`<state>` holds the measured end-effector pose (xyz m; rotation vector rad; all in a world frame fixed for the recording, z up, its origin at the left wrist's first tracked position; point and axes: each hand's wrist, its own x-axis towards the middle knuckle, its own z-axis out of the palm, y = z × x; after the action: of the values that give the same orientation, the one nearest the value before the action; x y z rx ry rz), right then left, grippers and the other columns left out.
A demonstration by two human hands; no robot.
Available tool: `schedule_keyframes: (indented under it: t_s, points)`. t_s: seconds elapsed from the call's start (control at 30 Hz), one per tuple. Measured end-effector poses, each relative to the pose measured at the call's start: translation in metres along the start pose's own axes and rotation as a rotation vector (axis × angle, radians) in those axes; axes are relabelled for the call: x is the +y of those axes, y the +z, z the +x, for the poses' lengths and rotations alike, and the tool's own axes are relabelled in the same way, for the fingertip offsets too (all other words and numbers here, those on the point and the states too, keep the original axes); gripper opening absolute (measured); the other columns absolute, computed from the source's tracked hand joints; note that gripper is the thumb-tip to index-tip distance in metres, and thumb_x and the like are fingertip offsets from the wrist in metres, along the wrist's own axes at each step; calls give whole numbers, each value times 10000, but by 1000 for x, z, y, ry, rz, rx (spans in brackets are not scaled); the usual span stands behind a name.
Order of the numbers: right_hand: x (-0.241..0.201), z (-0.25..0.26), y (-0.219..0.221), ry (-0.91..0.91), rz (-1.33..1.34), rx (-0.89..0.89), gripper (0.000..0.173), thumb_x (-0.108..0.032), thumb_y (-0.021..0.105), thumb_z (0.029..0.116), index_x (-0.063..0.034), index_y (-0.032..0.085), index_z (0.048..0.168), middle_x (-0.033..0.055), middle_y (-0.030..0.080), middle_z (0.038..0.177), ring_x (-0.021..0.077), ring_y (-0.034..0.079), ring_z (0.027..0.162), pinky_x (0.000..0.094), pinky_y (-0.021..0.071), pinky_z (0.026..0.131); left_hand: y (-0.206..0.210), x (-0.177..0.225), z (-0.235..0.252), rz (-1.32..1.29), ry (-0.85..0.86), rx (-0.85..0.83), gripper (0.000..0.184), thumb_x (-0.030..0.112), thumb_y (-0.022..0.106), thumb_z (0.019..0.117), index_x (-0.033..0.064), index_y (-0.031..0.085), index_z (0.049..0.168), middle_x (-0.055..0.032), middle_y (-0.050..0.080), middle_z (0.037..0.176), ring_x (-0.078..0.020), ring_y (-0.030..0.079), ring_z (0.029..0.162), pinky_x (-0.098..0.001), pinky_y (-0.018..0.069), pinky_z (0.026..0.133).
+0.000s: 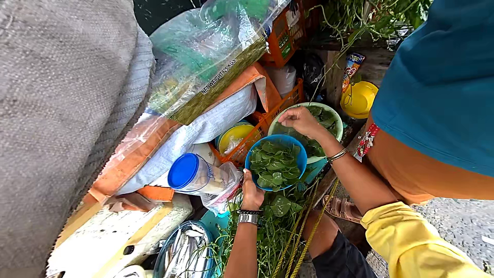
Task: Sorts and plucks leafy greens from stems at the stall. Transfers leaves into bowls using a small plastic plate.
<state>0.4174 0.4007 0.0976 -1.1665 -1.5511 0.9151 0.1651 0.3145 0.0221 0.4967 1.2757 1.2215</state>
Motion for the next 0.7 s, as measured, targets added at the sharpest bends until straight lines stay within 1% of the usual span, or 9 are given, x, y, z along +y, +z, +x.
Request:
schedule_keyframes:
  t_s: [0.07,0.13,0.2,0.3,0.37,0.43,0.53,0.63,0.7]
  points:
    - [-13,-7,7,39,0,-48,185,-52,584,1016,-5,706,1147,158,657,1196,234,702,973,422,620,849,0,0,0,-15,9,-2,560,528,275,1096,152,436,1479,-156,586,1367,-299,610,1212,-546,539,940]
    - [-19,-11,12,51,-199,-187,252,-82,561,1038,-17,676,1252,197,610,1285,290,702,1025,454,622,869,0,-1,0,-21,18,-12,554,520,272,1099,152,431,1482,-154,582,1370,-293,605,1215,-543,532,951]
    - [-11,-5,13,61,-410,-232,311,-100,573,1030,-46,672,1319,219,628,1285,348,634,1153,511,516,1001,0,-1,-2,-14,22,-16,556,521,266,1100,150,433,1479,-151,580,1374,-285,605,1217,-535,531,956]
    - [13,13,8,126,-520,-231,381,-60,588,980,-58,662,1354,237,623,1311,409,550,1278,574,416,1103,1,0,-6,-12,39,-35,550,504,264,1105,143,429,1485,-147,571,1390,-275,591,1242,-525,522,978]
    - [26,18,8,165,-523,-295,347,-46,632,962,-44,692,1304,222,673,1266,408,586,1249,587,418,1098,1,0,-7,-18,51,-47,541,490,269,1108,136,430,1484,-144,573,1391,-268,589,1248,-517,520,991]
    - [31,19,10,167,-544,-299,228,-34,649,954,-7,738,1163,221,692,1195,403,608,1201,585,440,1068,1,0,-6,-29,62,-55,535,482,266,1111,136,431,1484,-137,575,1391,-261,589,1250,-508,518,998]
    - [0,2,19,200,-691,-225,223,-32,642,964,11,711,1172,232,647,1274,422,563,1278,608,464,1040,1,0,-5,-47,56,-59,547,493,259,1108,137,430,1488,-138,580,1389,-263,592,1252,-514,516,1009]
    - [0,-30,37,-76,-879,40,257,40,742,835,45,698,1088,275,643,1165,493,585,1176,627,538,868,3,0,-6,-62,57,-61,547,499,259,1106,137,443,1473,-135,598,1362,-259,606,1231,-506,527,997]
    - [-8,-49,49,-138,-952,123,271,50,806,761,29,695,1007,256,623,1126,477,593,1123,580,565,810,4,-1,-5,-77,61,-51,545,496,271,1106,129,451,1467,-137,601,1362,-262,609,1230,-507,527,998]
